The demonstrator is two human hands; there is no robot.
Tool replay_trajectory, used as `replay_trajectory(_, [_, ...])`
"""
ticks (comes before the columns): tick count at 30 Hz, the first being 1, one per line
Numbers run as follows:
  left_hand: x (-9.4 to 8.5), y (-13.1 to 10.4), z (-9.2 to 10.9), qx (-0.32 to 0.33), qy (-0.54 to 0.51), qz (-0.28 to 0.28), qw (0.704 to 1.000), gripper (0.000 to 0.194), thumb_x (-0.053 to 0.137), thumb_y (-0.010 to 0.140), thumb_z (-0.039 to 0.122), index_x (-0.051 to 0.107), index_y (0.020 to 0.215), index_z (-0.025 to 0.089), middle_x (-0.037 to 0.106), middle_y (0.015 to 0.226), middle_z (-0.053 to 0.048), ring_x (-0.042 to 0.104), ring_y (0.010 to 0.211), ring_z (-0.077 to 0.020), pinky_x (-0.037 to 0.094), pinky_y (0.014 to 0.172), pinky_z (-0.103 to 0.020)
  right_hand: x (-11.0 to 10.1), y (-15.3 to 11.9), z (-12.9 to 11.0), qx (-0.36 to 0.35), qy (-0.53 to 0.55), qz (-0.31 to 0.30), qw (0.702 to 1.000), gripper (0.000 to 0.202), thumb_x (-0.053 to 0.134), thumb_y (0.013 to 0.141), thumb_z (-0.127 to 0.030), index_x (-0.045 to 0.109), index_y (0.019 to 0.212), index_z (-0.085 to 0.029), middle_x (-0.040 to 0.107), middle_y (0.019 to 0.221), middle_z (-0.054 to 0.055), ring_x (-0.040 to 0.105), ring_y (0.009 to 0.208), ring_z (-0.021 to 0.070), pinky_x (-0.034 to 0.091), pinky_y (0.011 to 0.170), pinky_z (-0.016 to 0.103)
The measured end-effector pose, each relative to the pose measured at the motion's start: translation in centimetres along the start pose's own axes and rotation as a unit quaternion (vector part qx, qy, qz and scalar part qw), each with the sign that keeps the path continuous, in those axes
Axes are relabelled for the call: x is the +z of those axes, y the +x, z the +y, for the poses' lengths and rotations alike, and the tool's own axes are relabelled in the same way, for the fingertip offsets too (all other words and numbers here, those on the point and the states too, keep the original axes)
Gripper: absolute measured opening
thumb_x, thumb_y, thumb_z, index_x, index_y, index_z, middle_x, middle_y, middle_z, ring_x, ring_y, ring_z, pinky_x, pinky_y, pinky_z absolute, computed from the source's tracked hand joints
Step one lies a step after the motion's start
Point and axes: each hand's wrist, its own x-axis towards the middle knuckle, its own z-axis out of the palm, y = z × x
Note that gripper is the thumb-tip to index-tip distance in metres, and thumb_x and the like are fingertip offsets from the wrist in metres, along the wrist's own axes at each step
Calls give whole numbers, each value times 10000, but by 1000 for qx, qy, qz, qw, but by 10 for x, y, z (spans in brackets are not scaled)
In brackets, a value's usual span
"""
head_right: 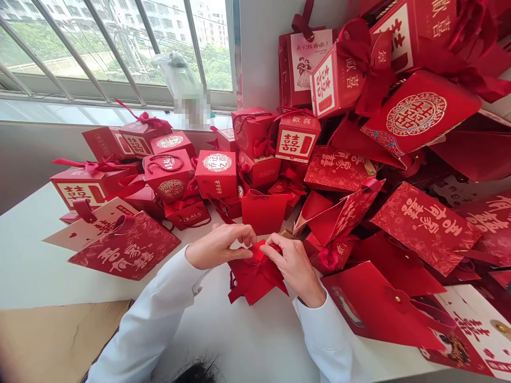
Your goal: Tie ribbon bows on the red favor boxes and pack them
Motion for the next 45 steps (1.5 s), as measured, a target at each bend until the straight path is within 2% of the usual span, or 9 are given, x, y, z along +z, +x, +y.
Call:
replay_trajectory(4, [6, -19, 14, -61, 51, 162, 984, 107, 532, 864, 289, 539, 938, 212, 605, 1010, -26, 551, 949, -196, 333, 791, -313, 1, -2, 2, 22, 8, 15, 1000, 294, 506, 873, -399, 542, 655, -205, 482, 582, -50, 416, 555, 112, 313, 549, 228])
replay_trajectory(6, [5, -31, 23, -99, 48, 155, 982, 94, 523, 871, 293, 537, 854, 202, 621, 887, -13, 561, 827, -175, 337, 687, -275, -2, -4, 6, 18, 21, 1, 1000, 294, 511, 870, -424, 575, 686, -204, 522, 613, -40, 445, 581, 121, 330, 564, 230])
replay_trajectory(8, [3, -43, 29, -147, 50, 105, 982, 187, 526, 867, 342, 540, 751, 196, 615, 746, -8, 548, 709, -169, 297, 583, -264, -6, -4, 10, 13, 42, -32, 999, 268, 549, 847, -451, 613, 751, -209, 586, 697, -27, 486, 628, 131, 358, 587, 231])
replay_trajectory(11, [8, -58, 28, -196, 31, 66, 978, 254, 535, 851, 389, 571, 691, 195, 627, 728, -21, 549, 709, -182, 300, 580, -272, -11, -5, 15, 21, 84, -88, 992, 240, 639, 778, -451, 639, 824, -216, 632, 825, -9, 518, 670, 141, 389, 587, 230])
replay_trajectory(17, [62, -71, 6, -169, -167, 99, 966, 303, 531, 821, 480, 581, 787, 184, 651, 879, -34, 554, 819, -179, 371, 643, -246, -13, -3, 17, 13, 71, -105, 992, 238, 600, 797, -416, 608, 706, -196, 585, 722, -16, 487, 633, 129, 365, 563, 224])
replay_trajectory(23, [109, -65, 0, -193, -355, 195, 894, 359, 515, 808, 527, 517, 773, 170, 572, 756, -6, 474, 691, -134, 331, 580, -225, -14, -2, 12, 23, 57, -111, 992, 199, 573, 797, -378, 613, 728, -196, 566, 690, -26, 472, 615, 118, 346, 554, 215])
replay_trajectory(29, [106, -70, 10, -176, -435, 241, 850, 374, 562, 784, 497, 473, 641, 163, 427, 597, 39, 349, 586, -99, 274, 556, -225, -13, -3, 3, 34, 16, -83, 996, 205, 570, 754, -345, 582, 618, -192, 498, 586, -44, 391, 532, 100, 285, 490, 213])
replay_trajectory(37, [111, -71, 8, -208, -501, 226, 809, 416, 596, 728, 527, 429, 587, 173, 357, 529, 65, 287, 548, -88, 216, 550, -237, -7, -1, -4, 50, -63, -40, 996, 196, 594, 697, -295, 558, 530, -199, 470, 469, -55, 394, 478, 101, 266, 470, 224])
replay_trajectory(45, [114, -72, 8, -198, -526, 197, 804, 421, 589, 735, 531, 419, 585, 176, 368, 523, 62, 295, 550, -91, 230, 572, -241, -7, -1, -6, 59, -61, -35, 996, 175, 606, 707, -309, 601, 565, -206, 519, 487, -48, 436, 489, 110, 287, 487, 225])
